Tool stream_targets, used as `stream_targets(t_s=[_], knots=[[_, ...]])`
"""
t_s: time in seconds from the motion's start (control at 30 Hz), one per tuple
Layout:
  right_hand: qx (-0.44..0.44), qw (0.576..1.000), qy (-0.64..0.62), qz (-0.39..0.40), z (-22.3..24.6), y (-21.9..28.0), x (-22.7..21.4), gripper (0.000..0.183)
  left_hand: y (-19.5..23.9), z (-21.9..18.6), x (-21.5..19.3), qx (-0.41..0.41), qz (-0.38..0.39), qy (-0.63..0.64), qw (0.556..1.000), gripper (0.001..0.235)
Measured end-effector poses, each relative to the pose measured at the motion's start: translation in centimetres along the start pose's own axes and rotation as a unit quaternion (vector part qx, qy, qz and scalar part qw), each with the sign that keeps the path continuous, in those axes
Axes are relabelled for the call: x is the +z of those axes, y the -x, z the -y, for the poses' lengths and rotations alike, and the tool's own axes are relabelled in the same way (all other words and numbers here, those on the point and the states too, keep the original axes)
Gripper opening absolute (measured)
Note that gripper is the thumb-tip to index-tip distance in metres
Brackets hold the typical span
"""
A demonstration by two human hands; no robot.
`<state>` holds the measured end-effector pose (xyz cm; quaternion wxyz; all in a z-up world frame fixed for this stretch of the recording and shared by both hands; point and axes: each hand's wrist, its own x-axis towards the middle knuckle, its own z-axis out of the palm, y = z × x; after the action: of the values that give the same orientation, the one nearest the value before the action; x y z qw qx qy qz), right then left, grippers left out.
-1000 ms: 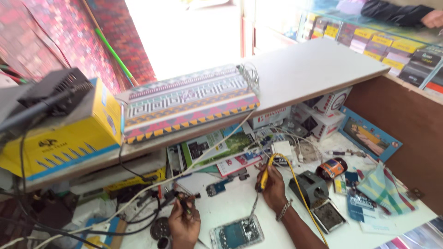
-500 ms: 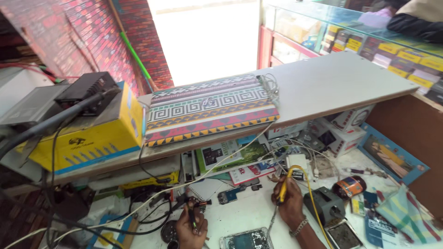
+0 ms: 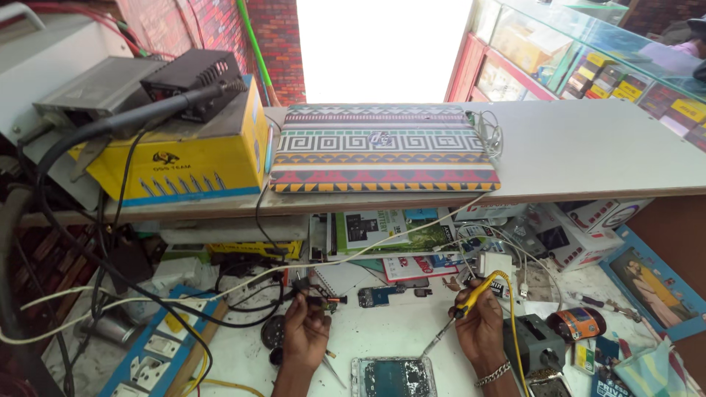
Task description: The person uses a soldering iron and a green-handled tool to work on a disassembled mobile phone circuit board. They apply heat and manipulate components on the board's surface throughout the clip.
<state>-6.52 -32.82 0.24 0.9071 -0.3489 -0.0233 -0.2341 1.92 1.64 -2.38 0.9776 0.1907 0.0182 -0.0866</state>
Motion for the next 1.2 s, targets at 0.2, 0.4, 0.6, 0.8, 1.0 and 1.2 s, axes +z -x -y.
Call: stream_targets(t_s=[0.2,0.4,0.6,0.8,1.0,1.2], knots=[[0.007,1.000,0.000,0.003,0.0,-0.4,-0.7,0.027,0.3,-0.3,1.1,-0.016,-0.005,-0.008,1.000,0.011],[0.009,1.000,0.014,-0.008,0.4,-0.3,-0.2,0.028,1.2,0.8,1.6,0.008,0.089,-0.048,0.995,0.011],[0.005,0.991,0.126,-0.039,0.5,1.2,0.5,0.023,1.5,0.8,1.0,-0.020,-0.006,-0.060,0.998,0.015],[0.010,0.985,0.167,-0.033,1.2,1.0,1.6,0.022,2.0,0.6,1.3,-0.018,0.061,-0.100,0.993,0.014],[-0.009,0.982,0.186,-0.018,0.8,1.0,2.8,0.022,2.1,0.8,2.7,-0.004,0.087,-0.180,0.980,0.012],[-0.033,0.973,0.229,-0.010,0.7,1.5,2.8,0.023,2.3,1.2,1.9,0.003,0.089,-0.210,0.974,0.012]])
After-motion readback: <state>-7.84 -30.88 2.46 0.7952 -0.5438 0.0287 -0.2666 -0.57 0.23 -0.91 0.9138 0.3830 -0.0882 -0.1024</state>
